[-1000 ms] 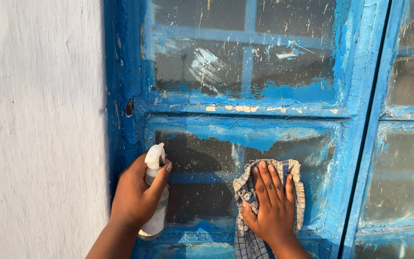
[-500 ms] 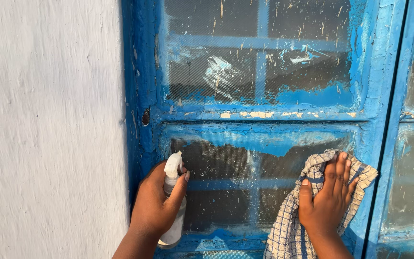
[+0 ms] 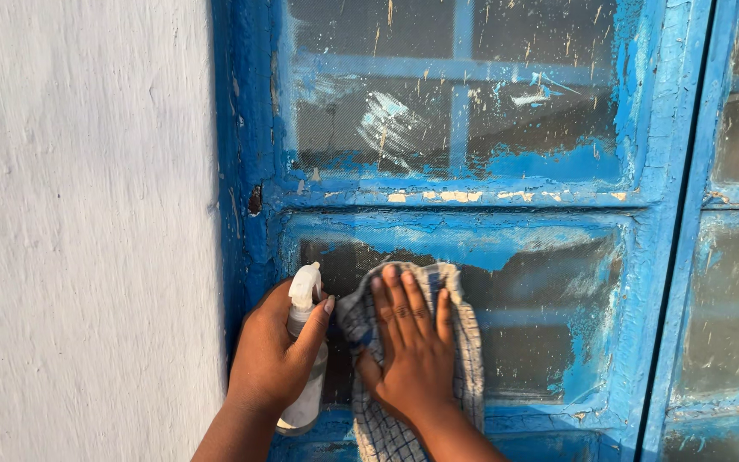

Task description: The person cleans a blue window frame and its glass panes using a spray bottle and a cloth, wiping across different sections of the glass.

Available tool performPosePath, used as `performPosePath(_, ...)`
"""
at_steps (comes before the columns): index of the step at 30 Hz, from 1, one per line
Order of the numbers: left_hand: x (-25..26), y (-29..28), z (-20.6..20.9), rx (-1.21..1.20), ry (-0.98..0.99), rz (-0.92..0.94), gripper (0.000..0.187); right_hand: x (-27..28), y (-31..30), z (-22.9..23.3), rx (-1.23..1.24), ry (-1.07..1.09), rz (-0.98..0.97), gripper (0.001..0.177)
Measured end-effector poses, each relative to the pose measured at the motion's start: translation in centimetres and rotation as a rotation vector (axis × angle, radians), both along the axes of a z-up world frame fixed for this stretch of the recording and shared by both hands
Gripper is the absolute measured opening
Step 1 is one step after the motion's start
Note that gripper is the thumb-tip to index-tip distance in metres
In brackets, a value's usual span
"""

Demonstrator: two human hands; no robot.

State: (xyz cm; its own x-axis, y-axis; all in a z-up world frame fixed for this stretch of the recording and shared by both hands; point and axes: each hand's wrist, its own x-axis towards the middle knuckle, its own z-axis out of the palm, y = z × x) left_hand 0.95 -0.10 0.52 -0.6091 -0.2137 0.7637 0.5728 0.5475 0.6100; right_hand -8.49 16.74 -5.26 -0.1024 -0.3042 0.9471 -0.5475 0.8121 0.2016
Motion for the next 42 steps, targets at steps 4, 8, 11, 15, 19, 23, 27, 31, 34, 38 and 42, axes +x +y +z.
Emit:
performPosePath(4,-0.2,-0.2,-0.1,-0.048,0.129,-0.015,0.032,1.0,-1.8,0.8,0.150,-0.023,0.093,0.093)
performPosePath(8,-0.3,-0.1,-0.3,-0.037,0.129,-0.015,0.034,0.9,-0.1,2.5,0.197,0.027,0.119,0.092)
performPosePath(11,-0.2,0.0,-0.4,-0.020,0.055,0.001,0.035,0.3,1.9,4.1,0.222,0.029,0.091,0.094)
performPosePath(15,-0.3,0.2,-0.3,-0.022,-0.042,0.051,0.036,-0.6,5.2,5.3,0.155,0.103,-0.028,0.088)
performPosePath(19,-0.4,0.1,-0.4,-0.035,-0.041,0.058,0.038,-1.9,9.5,5.9,0.095,0.132,-0.036,0.082)
performPosePath(23,-0.4,0.0,-0.4,-0.032,-0.023,0.045,0.036,-2.9,14.4,5.9,0.019,0.125,-0.045,0.080)
performPosePath(27,-0.4,0.1,-0.3,-0.012,-0.036,0.027,0.036,-3.7,18.8,5.4,-0.103,0.116,-0.072,0.080)
performPosePath(31,-0.1,0.2,-0.4,0.001,-0.024,0.026,0.036,-4.5,20.1,4.2,-0.178,0.112,-0.078,0.079)
performPosePath(34,-0.1,0.8,-0.2,-0.017,0.024,0.050,0.035,-4.7,20.3,3.8,-0.212,0.110,-0.078,0.080)
performPosePath(38,-0.4,4.6,-0.9,-0.131,0.136,0.112,0.040,-4.8,20.5,3.7,-0.220,0.106,-0.087,0.080)
performPosePath(42,-1.2,11.6,-1.0,-0.162,0.114,0.024,0.047,-5.2,20.7,3.7,-0.219,0.101,-0.099,0.079)
